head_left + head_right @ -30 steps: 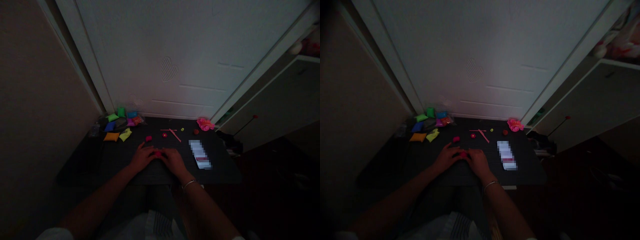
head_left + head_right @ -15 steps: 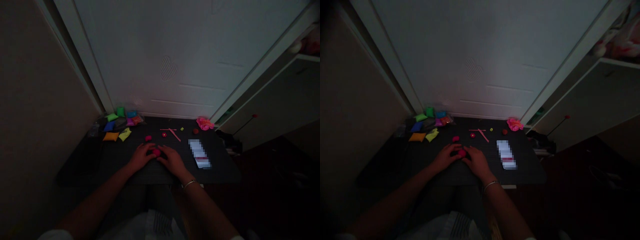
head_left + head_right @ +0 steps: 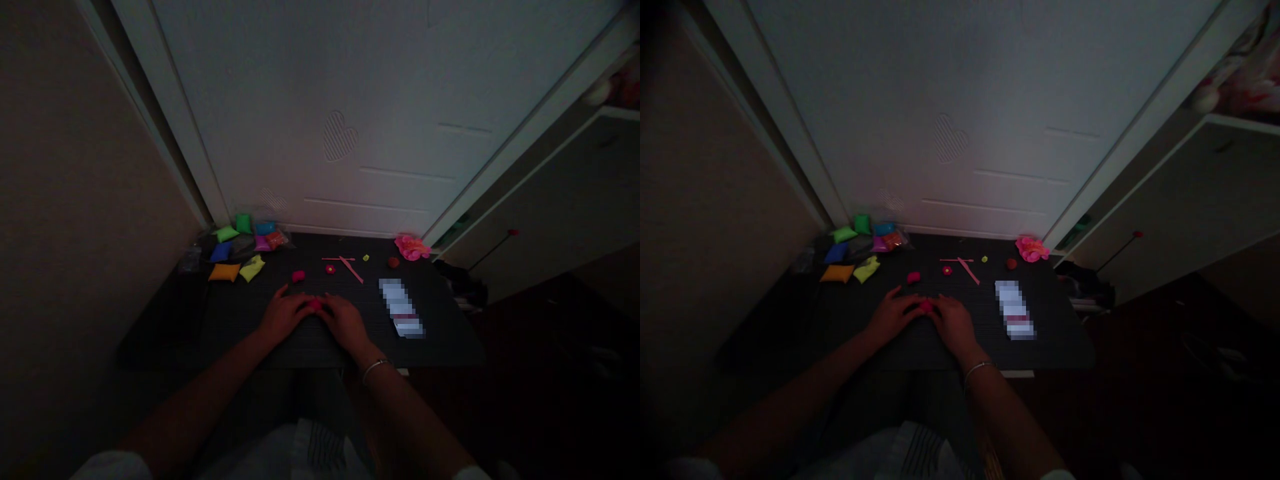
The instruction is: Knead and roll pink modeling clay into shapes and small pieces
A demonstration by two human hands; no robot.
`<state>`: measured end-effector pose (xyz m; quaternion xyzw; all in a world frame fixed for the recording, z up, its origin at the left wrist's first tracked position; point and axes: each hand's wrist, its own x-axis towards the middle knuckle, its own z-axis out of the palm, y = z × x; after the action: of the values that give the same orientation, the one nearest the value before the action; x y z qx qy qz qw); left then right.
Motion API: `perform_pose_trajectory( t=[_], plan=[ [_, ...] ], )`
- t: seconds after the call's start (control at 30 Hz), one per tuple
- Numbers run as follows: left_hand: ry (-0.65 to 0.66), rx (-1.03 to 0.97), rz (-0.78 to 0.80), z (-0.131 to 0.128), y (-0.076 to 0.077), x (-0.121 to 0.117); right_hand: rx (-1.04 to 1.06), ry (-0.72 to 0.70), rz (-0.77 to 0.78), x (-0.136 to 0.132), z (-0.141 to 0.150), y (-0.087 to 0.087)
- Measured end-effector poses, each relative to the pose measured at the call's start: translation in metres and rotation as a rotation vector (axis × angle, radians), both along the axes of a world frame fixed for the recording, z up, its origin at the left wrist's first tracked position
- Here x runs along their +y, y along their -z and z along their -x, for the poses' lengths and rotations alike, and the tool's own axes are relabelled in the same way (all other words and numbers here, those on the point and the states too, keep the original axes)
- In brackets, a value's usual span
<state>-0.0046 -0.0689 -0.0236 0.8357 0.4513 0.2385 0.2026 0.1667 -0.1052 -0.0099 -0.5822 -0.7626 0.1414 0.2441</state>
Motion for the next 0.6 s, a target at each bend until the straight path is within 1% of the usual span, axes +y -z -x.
perform_pose_trajectory(
  t=[0.1,0.23,0.27,0.33,0.4,0.47,0.53,0.6],
  plan=[
    [0.019,-0.022,0.093,0.002,0.002,0.002,0.037,-0.041,0.087,0.001,-0.003,0.000],
    [0.022,-0.122,0.193,0.005,0.003,0.001,0.137,0.004,0.113,0.005,-0.004,0.001],
    [0.037,-0.150,0.211,0.006,0.002,0.000,0.132,-0.007,0.110,0.005,-0.004,0.002],
    [0.076,-0.227,0.258,0.009,0.001,-0.003,0.105,-0.078,0.115,0.003,-0.001,0.002],
    [0.116,-0.327,0.340,0.013,0.000,-0.006,0.102,-0.130,0.130,-0.001,0.001,0.001],
    [0.134,-0.425,0.424,0.017,0.000,-0.007,0.119,-0.150,0.147,-0.006,0.003,-0.001],
    [0.092,-0.498,0.465,0.020,0.001,-0.007,0.130,-0.137,0.128,-0.009,0.004,-0.003],
    [0.004,-0.559,0.472,0.021,0.003,-0.006,0.120,-0.079,0.040,-0.009,0.003,-0.003]
  ],
)
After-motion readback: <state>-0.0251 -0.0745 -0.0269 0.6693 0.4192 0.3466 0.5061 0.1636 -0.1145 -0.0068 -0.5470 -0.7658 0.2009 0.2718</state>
